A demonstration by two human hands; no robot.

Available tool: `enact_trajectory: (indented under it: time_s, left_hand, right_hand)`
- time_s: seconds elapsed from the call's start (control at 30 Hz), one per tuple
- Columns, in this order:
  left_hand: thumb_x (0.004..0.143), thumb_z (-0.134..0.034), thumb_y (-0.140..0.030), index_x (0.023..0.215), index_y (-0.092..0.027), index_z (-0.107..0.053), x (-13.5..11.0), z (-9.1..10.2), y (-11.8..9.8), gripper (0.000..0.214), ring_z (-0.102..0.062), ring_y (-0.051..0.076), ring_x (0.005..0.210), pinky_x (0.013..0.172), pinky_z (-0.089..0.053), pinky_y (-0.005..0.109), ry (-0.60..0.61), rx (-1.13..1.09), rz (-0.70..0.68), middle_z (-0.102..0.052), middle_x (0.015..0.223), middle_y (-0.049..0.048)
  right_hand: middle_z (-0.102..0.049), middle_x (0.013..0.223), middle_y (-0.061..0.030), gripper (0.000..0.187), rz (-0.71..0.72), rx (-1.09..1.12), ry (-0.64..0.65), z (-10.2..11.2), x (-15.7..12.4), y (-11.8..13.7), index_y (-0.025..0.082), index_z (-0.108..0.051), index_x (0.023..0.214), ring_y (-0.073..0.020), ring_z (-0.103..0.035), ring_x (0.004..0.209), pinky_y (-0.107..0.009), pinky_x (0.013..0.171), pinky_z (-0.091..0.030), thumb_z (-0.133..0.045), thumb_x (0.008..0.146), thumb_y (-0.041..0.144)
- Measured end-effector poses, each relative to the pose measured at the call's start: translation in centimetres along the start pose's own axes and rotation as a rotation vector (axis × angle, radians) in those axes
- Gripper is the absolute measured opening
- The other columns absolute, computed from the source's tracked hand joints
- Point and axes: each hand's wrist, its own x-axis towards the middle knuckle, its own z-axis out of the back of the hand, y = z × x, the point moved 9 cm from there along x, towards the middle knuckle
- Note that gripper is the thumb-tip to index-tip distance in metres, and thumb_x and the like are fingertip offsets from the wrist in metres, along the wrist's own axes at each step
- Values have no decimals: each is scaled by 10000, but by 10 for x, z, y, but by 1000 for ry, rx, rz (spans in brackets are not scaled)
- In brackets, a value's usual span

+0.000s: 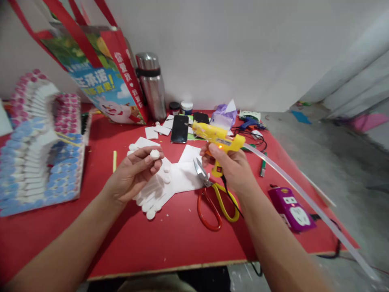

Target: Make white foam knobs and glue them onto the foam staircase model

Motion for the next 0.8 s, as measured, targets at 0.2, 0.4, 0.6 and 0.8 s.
enact_trajectory:
  time_s: [0.2,0.4,0.6,0.8]
  left_hand:
    - [748,-855,-123,967,-143,-751,4,15,-18,243,-698,101,809,766,-560,192,-92,58,-109,-739,919,34]
    - [766,-844,-142,984,-142,-747,6,23,-24,238,-702,103,839,800,-558,198,-114,66,-150,-750,984,51]
    - [782,-842,-141,972,-138,-751,4,17,-23,210,-720,107,833,790,-572,194,-86,93,-154,-755,935,42]
    - [728,-888,-150,932,-118,-763,5,13,-19,242,-731,108,773,770,-591,190,-86,57,-128,-759,851,35]
  right_hand:
    - [-671,845,-27,240,113,44,136,-39,3,-6,216,-715,872,-165,-634,743,-330,754,-531,-674,927,446]
    - [-667,826,-52,375,93,-214,255,-40,-13,-25,202,-703,782,-207,-629,831,-343,814,-490,-596,975,505]
    - [-674,817,-50,376,87,-173,308,-40,-15,-28,199,-698,815,-203,-619,806,-339,795,-476,-573,987,510]
    - [-662,783,-48,395,78,-181,342,-47,-17,-27,197,-684,773,-198,-603,776,-327,738,-460,-595,967,529]
